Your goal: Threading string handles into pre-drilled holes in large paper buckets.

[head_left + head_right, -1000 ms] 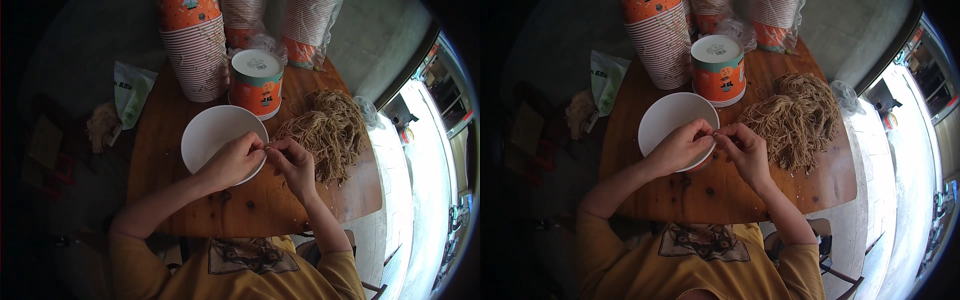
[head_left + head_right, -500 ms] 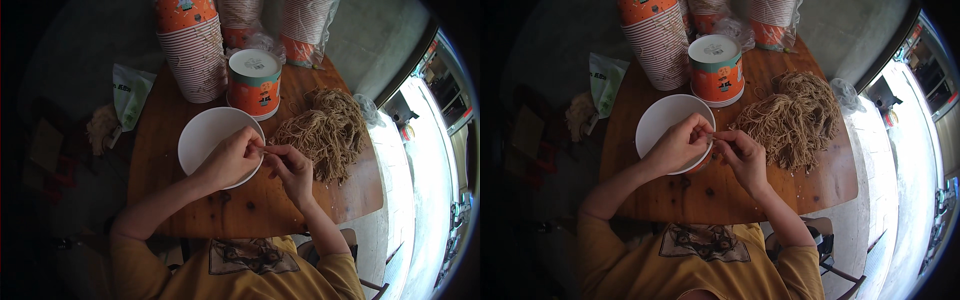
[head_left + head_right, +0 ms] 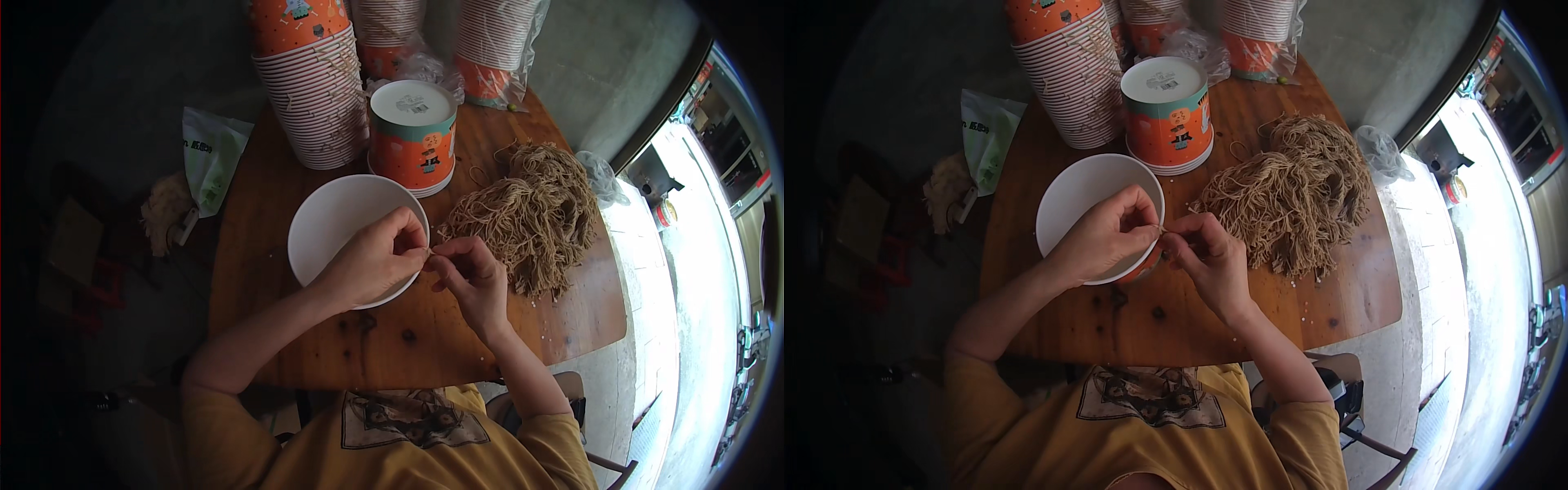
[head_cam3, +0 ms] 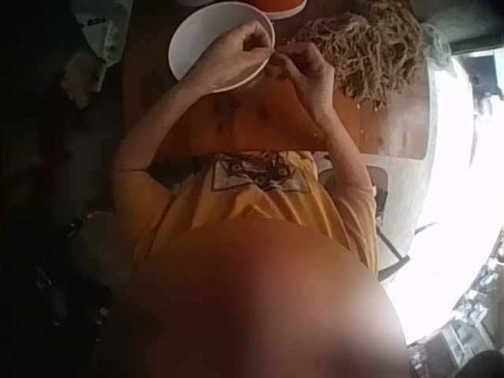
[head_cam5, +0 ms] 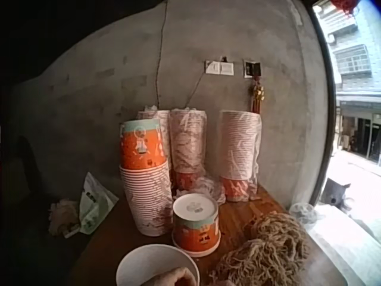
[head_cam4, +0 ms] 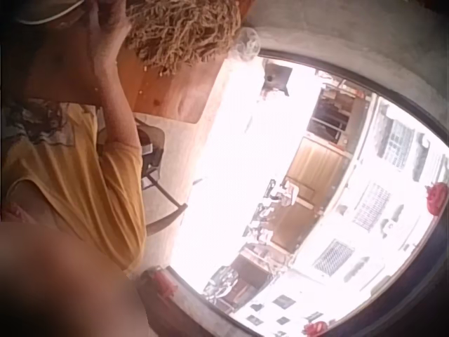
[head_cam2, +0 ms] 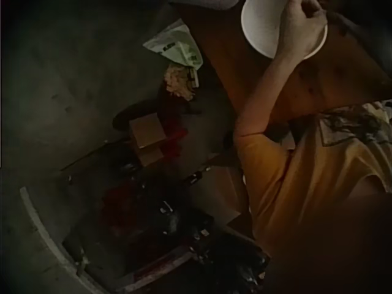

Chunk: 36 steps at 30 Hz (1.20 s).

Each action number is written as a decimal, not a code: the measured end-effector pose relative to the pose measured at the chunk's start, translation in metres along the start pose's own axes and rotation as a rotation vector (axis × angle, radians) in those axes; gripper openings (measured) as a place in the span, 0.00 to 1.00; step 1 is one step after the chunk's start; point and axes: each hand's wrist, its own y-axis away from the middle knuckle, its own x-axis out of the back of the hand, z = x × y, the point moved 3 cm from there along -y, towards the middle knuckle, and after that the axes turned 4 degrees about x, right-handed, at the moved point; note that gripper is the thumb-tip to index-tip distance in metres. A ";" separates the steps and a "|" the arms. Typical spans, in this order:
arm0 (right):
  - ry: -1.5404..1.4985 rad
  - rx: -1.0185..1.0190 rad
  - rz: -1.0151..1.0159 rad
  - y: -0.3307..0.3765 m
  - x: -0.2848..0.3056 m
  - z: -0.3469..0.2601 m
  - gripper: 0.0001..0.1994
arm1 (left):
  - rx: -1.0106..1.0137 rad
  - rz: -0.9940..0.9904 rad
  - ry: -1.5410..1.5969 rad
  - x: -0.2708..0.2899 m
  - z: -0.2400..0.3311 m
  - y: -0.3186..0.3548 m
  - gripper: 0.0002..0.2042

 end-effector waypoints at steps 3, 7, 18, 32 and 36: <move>0.026 -0.002 -0.019 0.001 -0.001 0.001 0.05 | -0.048 0.012 -0.053 -0.001 0.003 0.001 0.04; 0.024 -0.005 -0.026 0.001 0.000 0.003 0.06 | -0.062 0.060 -0.164 -0.003 0.011 0.004 0.03; -0.061 -0.076 -0.043 0.005 0.000 0.004 0.07 | -0.203 0.146 -0.331 -0.003 0.014 0.007 0.04; 0.055 -0.069 -0.064 0.006 0.001 0.006 0.06 | -0.116 0.128 -0.191 -0.001 0.015 0.006 0.04; 0.233 0.008 -0.093 0.007 0.000 0.003 0.05 | -0.112 0.129 -0.235 0.004 0.008 0.004 0.06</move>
